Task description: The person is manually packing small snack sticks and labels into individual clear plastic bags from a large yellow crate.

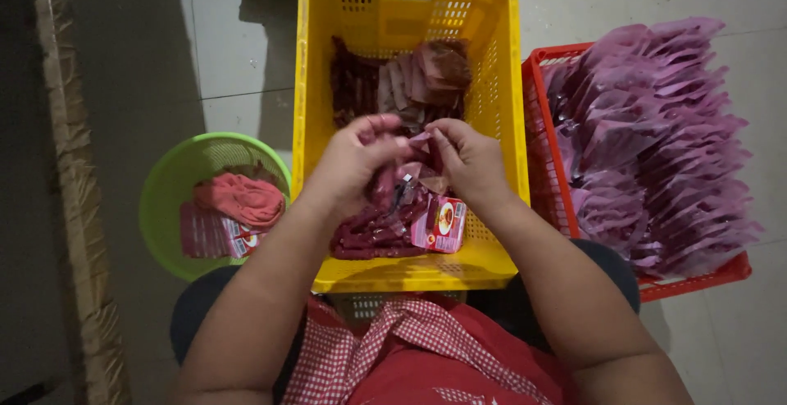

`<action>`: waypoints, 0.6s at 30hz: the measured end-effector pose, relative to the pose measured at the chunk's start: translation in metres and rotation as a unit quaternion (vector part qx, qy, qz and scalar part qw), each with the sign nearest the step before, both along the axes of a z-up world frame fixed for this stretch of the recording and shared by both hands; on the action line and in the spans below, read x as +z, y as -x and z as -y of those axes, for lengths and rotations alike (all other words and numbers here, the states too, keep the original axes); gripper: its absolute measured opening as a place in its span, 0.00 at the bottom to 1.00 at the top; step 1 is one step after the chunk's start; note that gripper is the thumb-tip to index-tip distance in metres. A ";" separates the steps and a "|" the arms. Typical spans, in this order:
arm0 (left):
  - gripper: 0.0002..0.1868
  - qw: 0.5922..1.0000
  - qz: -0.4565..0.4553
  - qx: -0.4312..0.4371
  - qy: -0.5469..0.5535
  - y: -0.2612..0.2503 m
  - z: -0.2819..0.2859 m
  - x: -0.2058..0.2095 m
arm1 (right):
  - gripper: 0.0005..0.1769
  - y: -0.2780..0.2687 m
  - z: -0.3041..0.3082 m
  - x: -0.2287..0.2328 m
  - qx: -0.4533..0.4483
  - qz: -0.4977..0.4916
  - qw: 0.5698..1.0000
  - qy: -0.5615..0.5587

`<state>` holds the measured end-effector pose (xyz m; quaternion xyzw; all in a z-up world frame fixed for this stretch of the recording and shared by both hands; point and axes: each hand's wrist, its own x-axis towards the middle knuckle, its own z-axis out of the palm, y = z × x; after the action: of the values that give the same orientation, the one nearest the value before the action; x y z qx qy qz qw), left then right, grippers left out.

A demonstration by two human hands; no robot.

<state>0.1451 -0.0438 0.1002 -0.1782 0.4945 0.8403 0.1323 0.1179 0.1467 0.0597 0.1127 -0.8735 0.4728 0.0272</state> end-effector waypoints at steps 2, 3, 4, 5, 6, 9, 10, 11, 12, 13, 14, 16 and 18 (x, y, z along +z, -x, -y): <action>0.27 0.999 -0.013 0.042 -0.006 0.004 -0.001 0.002 | 0.10 -0.002 0.002 0.003 0.001 0.000 1.000 0.014; 0.24 0.997 -0.031 0.071 0.005 0.003 -0.003 0.010 | 0.10 -0.002 0.002 0.003 0.002 -0.006 1.000 0.024; 0.21 0.994 -0.049 0.099 0.015 0.003 -0.005 0.018 | 0.10 -0.001 0.002 0.003 0.004 -0.012 0.999 0.034; 0.21 0.994 -0.050 0.099 0.016 0.006 -0.008 0.009 | 0.10 -0.003 0.003 0.005 0.004 -0.012 0.999 0.035; 0.21 0.991 -0.070 0.104 0.055 0.010 -0.010 0.001 | 0.10 -0.004 0.005 0.006 -0.001 -0.004 0.999 0.039; 0.20 0.962 -0.167 0.092 0.196 0.002 -0.025 0.001 | 0.11 -0.003 0.004 0.004 -0.005 0.018 0.998 0.062; 0.18 0.922 -0.240 0.073 0.296 -0.004 -0.031 0.006 | 0.12 -0.001 0.002 0.002 -0.006 0.031 0.996 0.081; 0.18 0.922 -0.240 0.074 0.296 0.000 -0.029 -0.003 | 0.12 -0.002 0.003 0.008 -0.006 0.030 0.996 0.081; 0.18 0.902 -0.266 0.049 0.338 0.004 -0.027 -0.012 | 0.12 -0.002 0.003 0.015 -0.004 0.042 0.994 0.101; 0.18 0.878 -0.291 0.022 0.379 0.007 -0.025 -0.021 | 0.13 -0.004 0.003 0.021 -0.003 0.055 0.991 0.123; 0.18 0.879 -0.290 0.021 0.379 0.005 -0.024 -0.022 | 0.13 -0.003 0.002 0.023 -0.004 0.056 0.991 0.123; 0.18 0.830 -0.358 0.026 0.426 0.004 -0.022 -0.023 | 0.13 0.001 -0.002 0.027 -0.004 0.063 0.988 0.138; 0.19 0.813 -0.381 0.006 0.440 0.006 -0.023 -0.032 | 0.13 -0.004 0.002 0.032 -0.004 0.070 0.985 0.156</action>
<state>0.1394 -0.0205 0.0684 0.1142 0.8210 0.5346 -0.1648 0.1217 0.1443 0.0914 0.0704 -0.7894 0.6097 -0.0153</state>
